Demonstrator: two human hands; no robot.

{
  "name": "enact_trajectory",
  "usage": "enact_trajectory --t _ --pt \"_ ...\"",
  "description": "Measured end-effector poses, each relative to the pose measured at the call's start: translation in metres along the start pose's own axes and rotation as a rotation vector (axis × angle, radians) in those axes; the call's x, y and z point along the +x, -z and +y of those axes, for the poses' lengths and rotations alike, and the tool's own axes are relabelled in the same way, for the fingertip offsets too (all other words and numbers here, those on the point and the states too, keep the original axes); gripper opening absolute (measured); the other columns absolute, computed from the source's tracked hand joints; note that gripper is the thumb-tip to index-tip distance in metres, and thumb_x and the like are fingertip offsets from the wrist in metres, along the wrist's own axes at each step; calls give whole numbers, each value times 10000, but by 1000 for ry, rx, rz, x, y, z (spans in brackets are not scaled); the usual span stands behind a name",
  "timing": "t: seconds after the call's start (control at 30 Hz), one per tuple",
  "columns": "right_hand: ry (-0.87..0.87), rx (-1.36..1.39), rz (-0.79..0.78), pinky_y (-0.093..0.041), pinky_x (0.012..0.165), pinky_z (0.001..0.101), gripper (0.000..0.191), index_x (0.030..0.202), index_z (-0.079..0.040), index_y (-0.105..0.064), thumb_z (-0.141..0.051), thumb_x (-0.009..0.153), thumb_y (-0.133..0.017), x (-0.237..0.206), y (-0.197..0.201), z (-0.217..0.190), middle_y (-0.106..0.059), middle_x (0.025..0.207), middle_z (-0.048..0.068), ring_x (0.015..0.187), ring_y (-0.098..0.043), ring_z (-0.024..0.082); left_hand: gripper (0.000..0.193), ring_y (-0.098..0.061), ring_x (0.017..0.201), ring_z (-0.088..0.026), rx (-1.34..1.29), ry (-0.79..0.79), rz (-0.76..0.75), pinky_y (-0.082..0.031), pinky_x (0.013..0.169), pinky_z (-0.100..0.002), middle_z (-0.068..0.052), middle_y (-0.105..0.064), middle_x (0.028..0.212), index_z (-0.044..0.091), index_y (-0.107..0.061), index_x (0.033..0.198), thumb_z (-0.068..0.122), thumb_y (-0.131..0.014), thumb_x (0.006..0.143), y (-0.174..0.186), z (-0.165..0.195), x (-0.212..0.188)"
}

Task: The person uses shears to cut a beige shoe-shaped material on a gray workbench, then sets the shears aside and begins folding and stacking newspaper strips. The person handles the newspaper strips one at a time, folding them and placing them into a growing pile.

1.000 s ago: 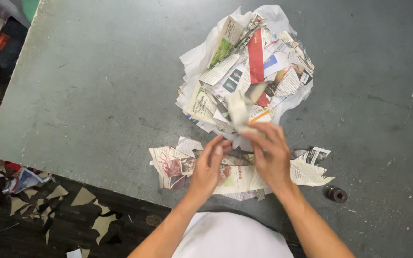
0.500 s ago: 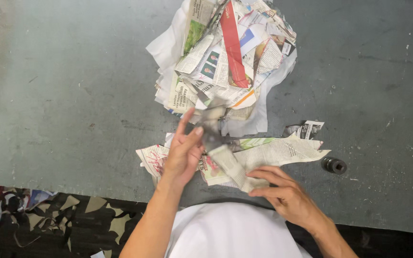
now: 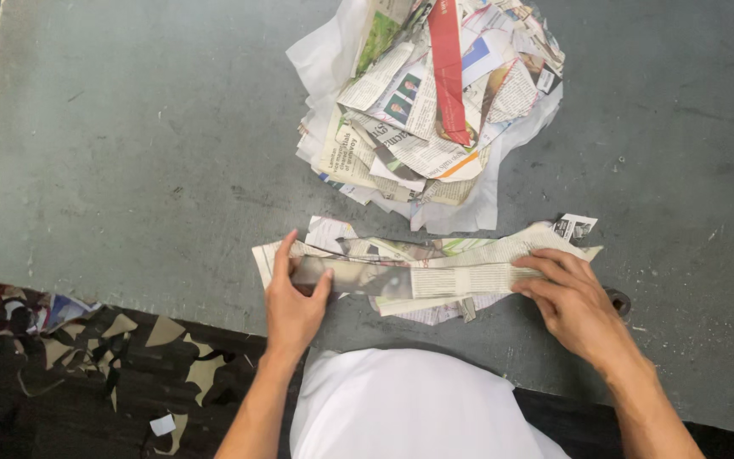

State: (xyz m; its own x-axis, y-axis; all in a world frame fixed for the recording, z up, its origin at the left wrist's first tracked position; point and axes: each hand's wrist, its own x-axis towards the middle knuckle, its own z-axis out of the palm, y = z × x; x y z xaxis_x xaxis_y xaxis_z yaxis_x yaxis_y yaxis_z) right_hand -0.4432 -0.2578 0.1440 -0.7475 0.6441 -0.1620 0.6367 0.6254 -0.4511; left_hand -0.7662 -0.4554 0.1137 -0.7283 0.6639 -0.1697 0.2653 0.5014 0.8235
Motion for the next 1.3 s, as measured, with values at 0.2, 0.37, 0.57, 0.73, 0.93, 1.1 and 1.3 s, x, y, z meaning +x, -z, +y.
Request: enact_trajectory --t 0.2,0.37,0.57,0.73,0.93,1.1,1.3 --pt "14 17 -45 -352 1117 424 221 959 -94 -802 -168 753 -771 11 -3 -3 -641 1331 55 1330 -462 262 721 -620 1083 -299 241 -149 127 -513 925 -414 -146 -624 1165 91 -506 1478 143 -811 826 -14 -16 -9" --pt "-35 129 10 -396 1050 439 223 973 -88 -810 -235 809 -772 18 27 -23 -694 1275 52 1259 -535 273 636 -485 1273 -328 340 -307 211 -345 1078 -505 -155 -519 1380 67 -540 1411 199 -797 846 -12 9 -3" --pt "6 275 446 -532 866 375 164 1093 -22 -739 -143 988 -703 88 42 -42 -740 1084 119 984 -693 275 543 -475 1332 -351 198 -533 203 -332 1117 -507 -164 -517 1416 55 -556 1405 171 -757 915 -36 67 13" --pt "25 473 617 -560 763 354 155 1105 -9 -727 -91 979 -692 188 17 -56 -725 1040 142 900 -711 272 481 -522 1293 -344 55 -641 37 -358 1115 -476 -157 -573 1391 52 -603 1351 123 -740 895 -62 103 -12" --pt "-105 135 812 -515 705 478 440 1088 40 -697 -113 699 -833 221 0 -66 -701 904 178 865 -668 382 433 -542 1238 -324 87 -585 -29 -366 1058 -464 -136 -595 1344 57 -644 1281 104 -750 863 -53 99 -13" --pt "-324 447 565 -510 640 363 280 991 11 -727 -156 810 -861 212 0 -45 -701 783 90 685 -642 212 423 -544 1239 -319 90 -501 42 -359 1078 -472 -119 -613 1331 48 -641 1282 89 -734 871 -40 84 0" --pt "-280 891 471 -398 559 241 158 1008 14 -731 -138 979 -760 166 8 -34 -682 778 16 657 -519 41 362 -574 1248 -289 -67 -453 -5 -425 1078 -422 -126 -647 1314 46 -654 1282 123 -703 931 -50 92 8"
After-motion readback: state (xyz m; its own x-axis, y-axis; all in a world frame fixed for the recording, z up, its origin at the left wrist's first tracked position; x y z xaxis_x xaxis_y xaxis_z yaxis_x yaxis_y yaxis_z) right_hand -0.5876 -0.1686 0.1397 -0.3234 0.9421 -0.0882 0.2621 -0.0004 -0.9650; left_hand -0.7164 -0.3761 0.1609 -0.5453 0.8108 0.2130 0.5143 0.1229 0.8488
